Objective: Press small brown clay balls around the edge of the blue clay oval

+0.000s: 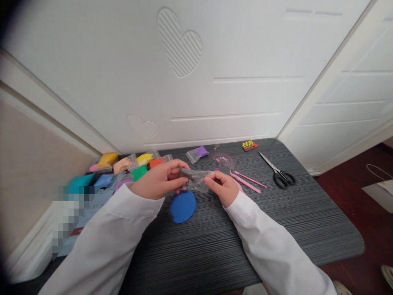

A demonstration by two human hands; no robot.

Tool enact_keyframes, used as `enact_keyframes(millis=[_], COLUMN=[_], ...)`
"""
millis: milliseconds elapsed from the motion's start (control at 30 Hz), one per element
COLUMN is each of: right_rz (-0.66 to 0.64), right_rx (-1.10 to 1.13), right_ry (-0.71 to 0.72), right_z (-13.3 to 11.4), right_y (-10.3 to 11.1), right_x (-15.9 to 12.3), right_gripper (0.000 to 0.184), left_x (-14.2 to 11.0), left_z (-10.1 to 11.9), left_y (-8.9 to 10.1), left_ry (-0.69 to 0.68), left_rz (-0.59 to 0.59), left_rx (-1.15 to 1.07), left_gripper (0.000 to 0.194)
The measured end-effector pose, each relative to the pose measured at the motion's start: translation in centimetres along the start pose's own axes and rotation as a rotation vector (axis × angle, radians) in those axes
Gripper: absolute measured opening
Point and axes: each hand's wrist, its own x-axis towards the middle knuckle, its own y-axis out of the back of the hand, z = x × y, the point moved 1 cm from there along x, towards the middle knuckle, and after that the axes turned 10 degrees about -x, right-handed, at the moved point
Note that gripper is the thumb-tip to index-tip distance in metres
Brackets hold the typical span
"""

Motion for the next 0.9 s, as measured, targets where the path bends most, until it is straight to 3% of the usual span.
enact_keyframes(millis=[167, 400, 600, 900], right_rz=[0.031, -0.028, 0.022, -0.017], right_rx=[-0.029, -0.129, -0.177, -0.251], right_ry=[0.025, 0.033, 0.077, 0.069], right_z=[-0.1, -0.7, -0.8, -0.9], right_y=[-0.2, -0.4, -0.4, -0.6], right_x=[-0.3, -0.4, -0.6, -0.7], right_gripper=[0.02, 0.022, 0.024, 0.021], left_x=[0.0, 0.0, 0.0, -0.2], left_z=[-0.3, 0.2, 0.1, 1.0], left_y=[0.1, 0.5, 0.2, 0.2], left_ry=[-0.026, -0.012, -0.023, -0.032], left_rz=[-0.028, 0.029, 0.016, 0.045], left_rx=[0.033, -0.029, -0.059, -0.106], left_gripper=[0.02, 0.02, 0.021, 0.021])
